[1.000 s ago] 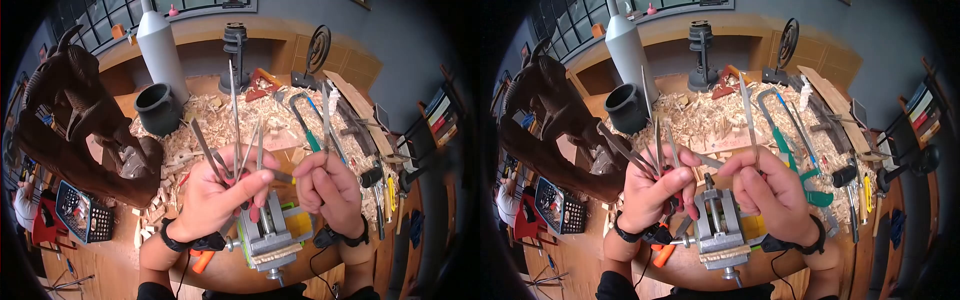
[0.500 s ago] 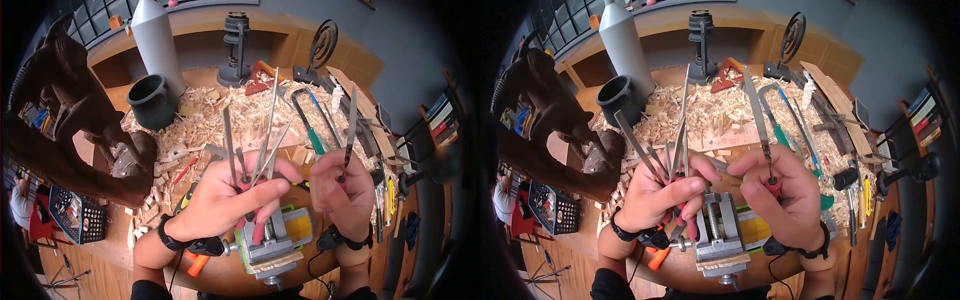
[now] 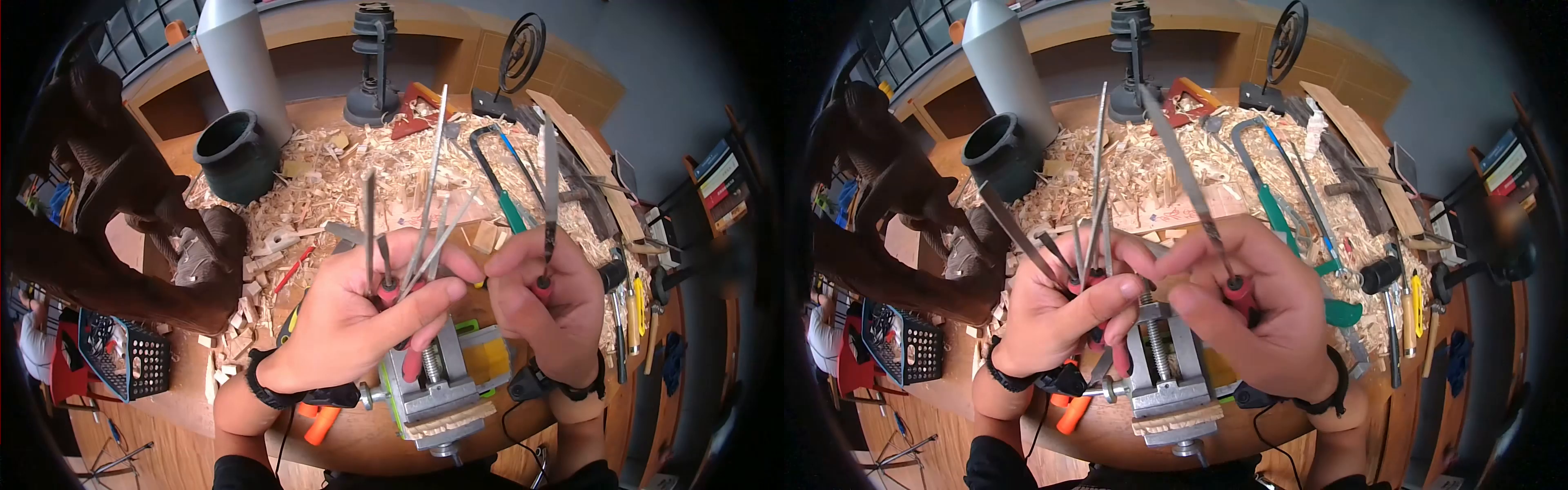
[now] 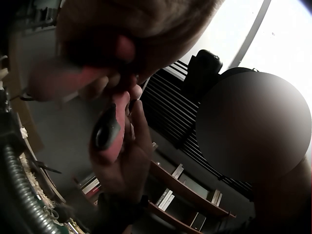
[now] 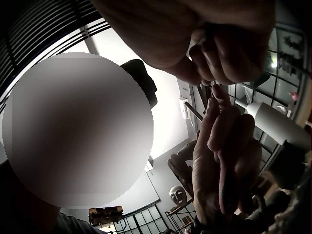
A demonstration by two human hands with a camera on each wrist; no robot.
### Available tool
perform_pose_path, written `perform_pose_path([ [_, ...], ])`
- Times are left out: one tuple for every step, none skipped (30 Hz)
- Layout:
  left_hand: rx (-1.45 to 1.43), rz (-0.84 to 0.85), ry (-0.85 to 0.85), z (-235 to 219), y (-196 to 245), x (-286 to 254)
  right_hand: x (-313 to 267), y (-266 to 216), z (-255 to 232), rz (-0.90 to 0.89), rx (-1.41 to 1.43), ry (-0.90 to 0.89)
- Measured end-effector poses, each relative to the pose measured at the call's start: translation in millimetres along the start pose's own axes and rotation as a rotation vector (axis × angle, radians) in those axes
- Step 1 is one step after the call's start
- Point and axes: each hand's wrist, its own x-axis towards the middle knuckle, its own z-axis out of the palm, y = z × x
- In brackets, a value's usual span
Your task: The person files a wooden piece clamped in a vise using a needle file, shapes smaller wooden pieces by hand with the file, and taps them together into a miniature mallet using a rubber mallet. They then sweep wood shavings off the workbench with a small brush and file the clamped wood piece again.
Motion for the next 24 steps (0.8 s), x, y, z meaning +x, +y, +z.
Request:
perform_pose_path([
  [-0.002,-0.003,-0.008,-0.1,0.1,0.2,1.5,0.0,-0.1,0.000,-0.003,0.008],
  [-0.002,-0.006,-0.006,-0.4,0.4,0.1,4.0,0.5,-0.6,-0.043,-0.035,-0.020],
  [0.000,-0.010,-0.003,-0.5,0.5,-0.1,6.4,1.0,0.4,-0.087,-0.065,-0.050],
  [0.001,0.007,0.001,-0.8,-1.2,-0.5,9.8,0.7,7.6,-0.127,-0.030,-0.005],
  [0.000,0.004,-0.004,-0.2,-1.2,-0.9,12.2,-1.3,7.2,-0.127,-0.032,0.001],
  [0.024,0.008,0.017,0.6,-0.8,-1.5,15.2,-3.5,6.3,-0.093,-0.149,0.000],
  [0.048,0.014,0.040,1.0,-0.7,-1.8,16.8,-5.5,6.1,-0.059,-0.266,-0.002],
  [0.046,0.013,0.035,0.1,-1.4,-2.0,17.9,-6.6,9.1,-0.058,-0.269,0.001],
  [0.079,0.044,0.027,-1.7,-2.3,-2.1,19.9,-7.1,14.4,-0.046,-0.231,0.031],
  [0.113,0.076,0.020,-2.7,-2.9,-2.2,21.8,-7.3,19.1,-0.034,-0.191,0.059],
  [0.111,0.077,0.017,-2.1,-3.4,-2.3,23.3,-7.9,22.2,-0.034,-0.194,0.061],
  [0.179,0.091,0.080,-0.6,-4.3,-2.4,24.4,-8.4,24.7,-0.038,-0.137,0.063],
  [0.246,0.103,0.141,0.6,-5.1,-2.5,25.0,-8.8,26.6,-0.041,-0.080,0.067],
  [0.243,0.103,0.133,0.8,-4.6,-3.0,25.2,-7.4,27.3,-0.041,-0.085,0.073],
  [0.348,0.100,0.182,0.5,-3.2,-4.0,25.4,-4.7,27.2,-0.024,-0.081,0.083],
  [0.452,0.097,0.232,0.4,-2.6,-4.5,25.8,-3.5,27.1,-0.007,-0.077,0.091],
  [0.449,0.099,0.227,-0.2,-4.8,-4.1,26.8,-4.0,27.1,-0.008,-0.082,0.095],
  [0.527,0.151,0.249,-1.5,-8.3,-3.3,28.3,-4.5,26.8,-0.004,-0.120,0.113],
  [0.604,0.201,0.273,-2.2,-10.2,-2.8,29.2,-4.9,26.5,0.001,-0.158,0.130],
  [0.602,0.202,0.272,-2.0,-9.1,-2.7,29.5,-4.2,25.5,0.002,-0.160,0.131],
  [0.634,0.187,0.264,-1.6,-6.8,-2.6,29.6,-2.7,24.1,0.004,-0.201,0.129],
  [0.666,0.172,0.256,-1.5,-5.5,-2.6,29.8,-1.9,23.4,0.006,-0.242,0.127],
  [0.666,0.172,0.257,-1.5,-6.5,-2.5,30.5,-2.3,24.6,0.006,-0.242,0.127],
  [0.638,0.161,0.287,-1.4,-8.7,-1.9,31.3,-3.1,26.6,0.042,-0.206,0.161],
])
